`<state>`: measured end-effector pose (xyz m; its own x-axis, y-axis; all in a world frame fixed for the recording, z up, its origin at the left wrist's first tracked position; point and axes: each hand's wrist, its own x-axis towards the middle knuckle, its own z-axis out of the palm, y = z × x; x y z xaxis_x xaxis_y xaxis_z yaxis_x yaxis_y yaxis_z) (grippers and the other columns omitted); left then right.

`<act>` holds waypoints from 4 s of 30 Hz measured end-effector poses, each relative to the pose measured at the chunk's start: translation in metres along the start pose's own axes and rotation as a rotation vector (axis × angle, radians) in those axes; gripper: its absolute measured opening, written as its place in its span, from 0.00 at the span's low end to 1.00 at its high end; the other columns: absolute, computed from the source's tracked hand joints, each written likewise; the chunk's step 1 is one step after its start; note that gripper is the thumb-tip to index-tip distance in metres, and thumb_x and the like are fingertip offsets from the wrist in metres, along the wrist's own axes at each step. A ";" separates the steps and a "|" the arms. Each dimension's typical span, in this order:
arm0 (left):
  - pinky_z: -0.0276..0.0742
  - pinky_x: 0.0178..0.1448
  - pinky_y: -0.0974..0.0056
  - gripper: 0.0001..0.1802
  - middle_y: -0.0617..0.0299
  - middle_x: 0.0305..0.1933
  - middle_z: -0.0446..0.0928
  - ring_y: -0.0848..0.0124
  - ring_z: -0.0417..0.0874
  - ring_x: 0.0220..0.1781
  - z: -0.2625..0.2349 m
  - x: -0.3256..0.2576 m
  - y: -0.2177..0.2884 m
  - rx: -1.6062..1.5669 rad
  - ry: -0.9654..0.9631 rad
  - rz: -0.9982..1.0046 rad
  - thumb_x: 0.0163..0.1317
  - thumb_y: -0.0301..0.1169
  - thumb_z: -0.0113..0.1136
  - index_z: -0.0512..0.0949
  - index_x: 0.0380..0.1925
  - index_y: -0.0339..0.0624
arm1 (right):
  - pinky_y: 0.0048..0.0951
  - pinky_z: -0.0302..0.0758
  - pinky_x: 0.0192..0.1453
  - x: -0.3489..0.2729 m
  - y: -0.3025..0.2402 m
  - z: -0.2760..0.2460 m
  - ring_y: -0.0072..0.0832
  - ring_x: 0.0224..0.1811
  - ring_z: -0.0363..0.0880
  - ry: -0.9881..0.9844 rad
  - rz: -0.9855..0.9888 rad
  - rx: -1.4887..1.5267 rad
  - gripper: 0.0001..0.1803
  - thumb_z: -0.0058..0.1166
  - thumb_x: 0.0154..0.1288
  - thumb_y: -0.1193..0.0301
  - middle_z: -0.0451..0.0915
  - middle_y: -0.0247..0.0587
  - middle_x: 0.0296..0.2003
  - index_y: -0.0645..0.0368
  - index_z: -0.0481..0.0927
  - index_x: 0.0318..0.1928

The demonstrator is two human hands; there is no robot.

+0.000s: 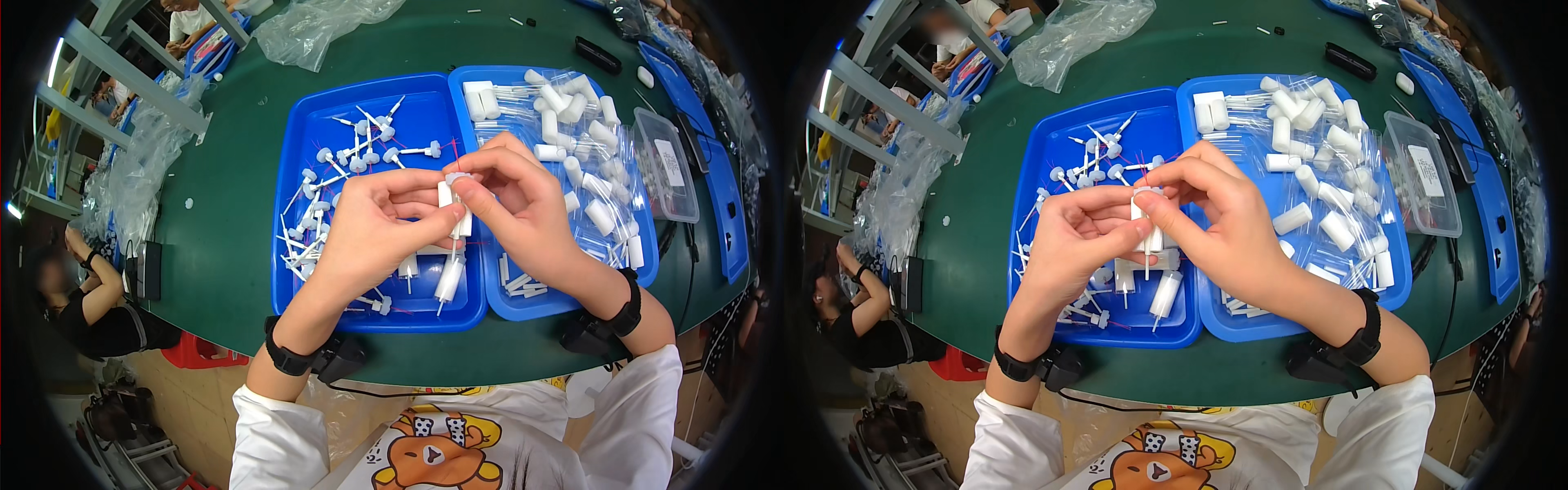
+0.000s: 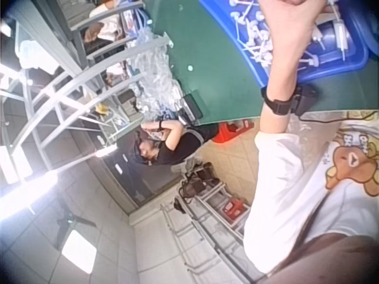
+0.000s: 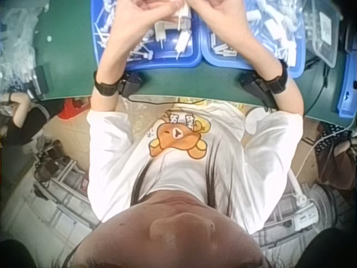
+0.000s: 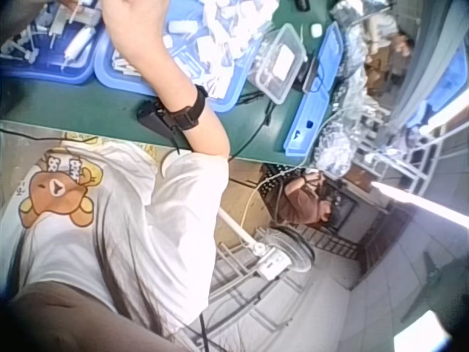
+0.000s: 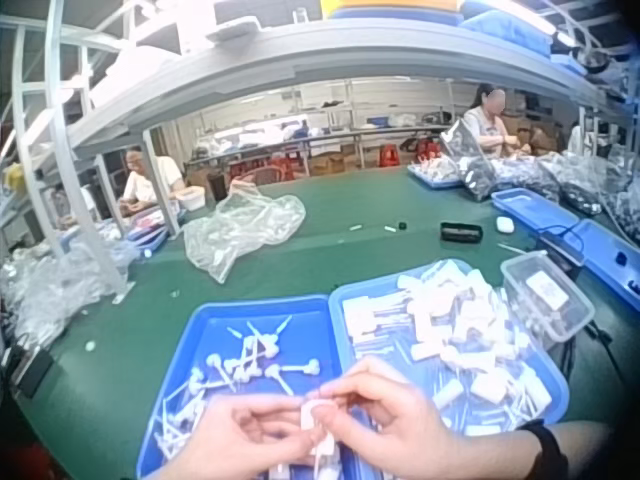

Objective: Assembling small white plastic components by inserting red wires into them.

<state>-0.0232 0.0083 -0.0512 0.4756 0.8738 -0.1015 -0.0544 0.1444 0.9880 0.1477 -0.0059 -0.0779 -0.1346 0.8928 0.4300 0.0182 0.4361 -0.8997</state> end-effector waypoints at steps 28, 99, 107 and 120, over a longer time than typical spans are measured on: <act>0.80 0.39 0.68 0.30 0.50 0.35 0.79 0.71 0.81 0.34 0.001 0.000 0.001 -0.029 0.023 0.053 0.49 0.19 0.59 0.62 0.54 0.34 | 0.24 0.70 0.46 0.001 -0.005 -0.001 0.19 0.39 0.73 -0.080 0.329 0.295 0.10 0.45 0.68 0.72 0.75 0.37 0.37 0.64 0.75 0.44; 0.71 0.42 0.69 0.10 0.58 0.42 0.75 0.72 0.77 0.40 -0.036 0.009 0.001 0.478 0.428 0.167 0.60 0.30 0.54 0.72 0.39 0.37 | 0.26 0.78 0.36 0.007 0.006 -0.008 0.27 0.30 0.80 0.191 0.386 0.391 0.13 0.49 0.67 0.68 0.77 0.48 0.38 0.65 0.66 0.42; 0.70 0.42 0.68 0.09 0.59 0.42 0.77 0.73 0.76 0.39 -0.040 0.008 0.001 0.568 0.364 0.116 0.61 0.30 0.51 0.72 0.39 0.38 | 0.22 0.76 0.40 0.007 0.004 -0.007 0.20 0.31 0.78 0.088 0.431 0.246 0.15 0.53 0.64 0.70 0.77 0.48 0.43 0.66 0.69 0.46; 0.76 0.38 0.66 0.11 0.55 0.39 0.77 0.70 0.77 0.38 -0.035 0.009 -0.004 0.611 0.293 0.079 0.59 0.31 0.53 0.74 0.38 0.35 | 0.17 0.71 0.26 0.003 0.003 -0.006 0.16 0.23 0.74 -0.085 0.478 0.215 0.08 0.53 0.60 0.76 0.77 0.38 0.30 0.65 0.71 0.39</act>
<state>-0.0492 0.0315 -0.0596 0.2285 0.9730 0.0313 0.4674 -0.1379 0.8732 0.1533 -0.0014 -0.0793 -0.2410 0.9700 -0.0313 -0.1055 -0.0583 -0.9927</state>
